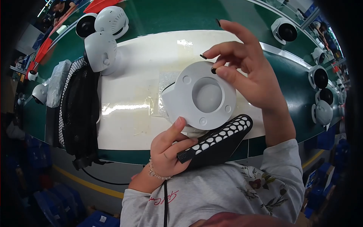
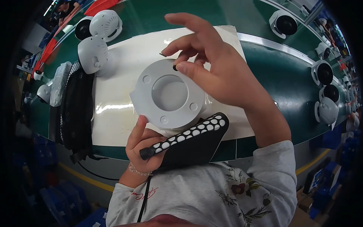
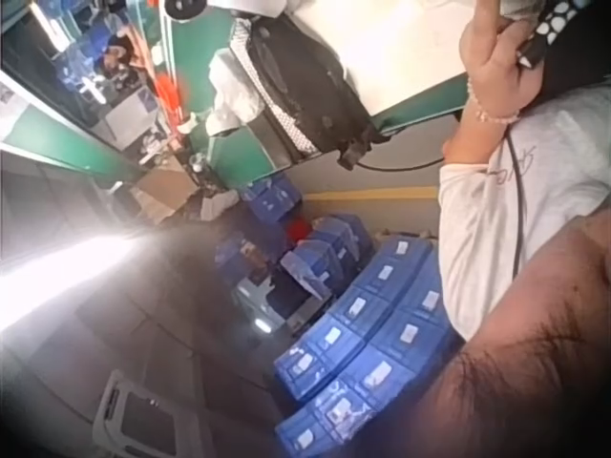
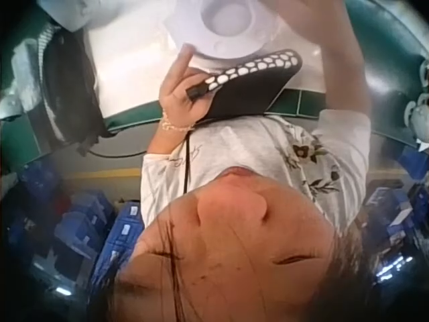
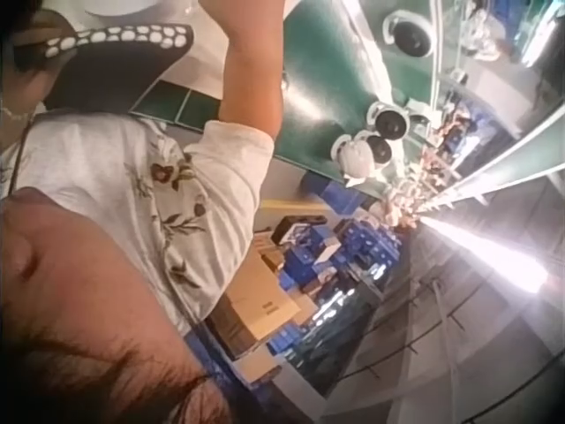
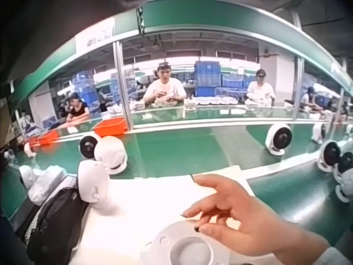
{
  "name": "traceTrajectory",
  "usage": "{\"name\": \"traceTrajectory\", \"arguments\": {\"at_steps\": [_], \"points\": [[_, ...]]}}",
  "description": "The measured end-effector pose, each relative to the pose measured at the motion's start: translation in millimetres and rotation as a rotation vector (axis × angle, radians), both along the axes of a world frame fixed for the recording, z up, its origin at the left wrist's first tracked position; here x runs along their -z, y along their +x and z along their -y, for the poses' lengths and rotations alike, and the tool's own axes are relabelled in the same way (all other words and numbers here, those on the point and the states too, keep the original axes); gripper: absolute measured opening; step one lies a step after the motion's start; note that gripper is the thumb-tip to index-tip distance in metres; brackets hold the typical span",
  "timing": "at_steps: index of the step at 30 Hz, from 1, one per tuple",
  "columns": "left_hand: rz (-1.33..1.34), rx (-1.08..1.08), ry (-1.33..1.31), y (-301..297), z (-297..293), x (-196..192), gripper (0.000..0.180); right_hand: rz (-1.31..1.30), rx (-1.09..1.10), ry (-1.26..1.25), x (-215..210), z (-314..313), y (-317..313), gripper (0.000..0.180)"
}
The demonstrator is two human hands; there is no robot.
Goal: Applying adhesive pads to the circular base of light fixture housings on a factory assembly line.
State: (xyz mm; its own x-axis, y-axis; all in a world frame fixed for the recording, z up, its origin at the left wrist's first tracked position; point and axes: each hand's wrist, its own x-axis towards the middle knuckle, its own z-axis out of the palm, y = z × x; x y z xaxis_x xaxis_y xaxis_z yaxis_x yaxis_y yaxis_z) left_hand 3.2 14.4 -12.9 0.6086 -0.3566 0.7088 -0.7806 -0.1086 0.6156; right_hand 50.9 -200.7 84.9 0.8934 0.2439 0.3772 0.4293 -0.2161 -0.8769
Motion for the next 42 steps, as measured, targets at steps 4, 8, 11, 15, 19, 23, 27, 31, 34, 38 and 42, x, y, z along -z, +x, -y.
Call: {"name": "traceTrajectory", "arguments": {"at_steps": [4,8,11,15,19,23,27,31,34,38,42], "points": [[-0.007,0.013,-0.030,0.5,0.9,0.2,0.019,0.325,0.038,-0.464,-10.1,-3.0,-15.7,0.059],[-0.019,0.025,-0.052,-0.7,0.7,2.2,0.019,0.498,0.058,-0.667,-23.0,-6.2,-21.3,0.058],[-0.036,0.021,-0.043,-3.2,-2.1,2.9,0.019,0.391,0.008,-0.291,-13.6,-12.8,-0.6,0.051],[-0.044,0.031,-0.033,-3.7,-1.8,2.6,0.020,0.105,-0.065,-0.112,-10.1,-29.6,0.2,0.044],[-0.056,0.044,-0.027,-3.9,-3.0,0.9,0.020,-0.054,-0.105,-0.078,-7.9,-33.1,-0.7,0.041],[-0.059,0.039,-0.017,-3.6,-3.7,0.8,0.020,0.008,-0.015,-0.169,-11.2,-38.6,-6.5,0.037],[-0.077,0.046,-0.017,-4.1,-3.1,-0.2,0.022,0.286,0.091,-0.646,-22.5,-41.1,-15.1,0.035],[-0.089,0.044,-0.011,-5.2,-3.1,-0.9,0.023,0.592,0.170,-0.893,-23.6,-41.0,-20.7,0.035],[-0.092,0.058,-0.014,-5.0,-3.4,-2.5,0.024,0.613,0.145,-0.983,-27.7,-41.8,-27.3,0.036],[-0.109,0.046,-0.005,-5.1,-4.7,-0.2,0.023,0.444,0.040,-1.023,-30.7,-46.5,-38.2,0.036],[-0.034,0.020,-0.036,-3.0,-1.6,3.8,0.022,0.295,0.146,-0.590,-17.7,-28.2,-45.9,0.027]]}}
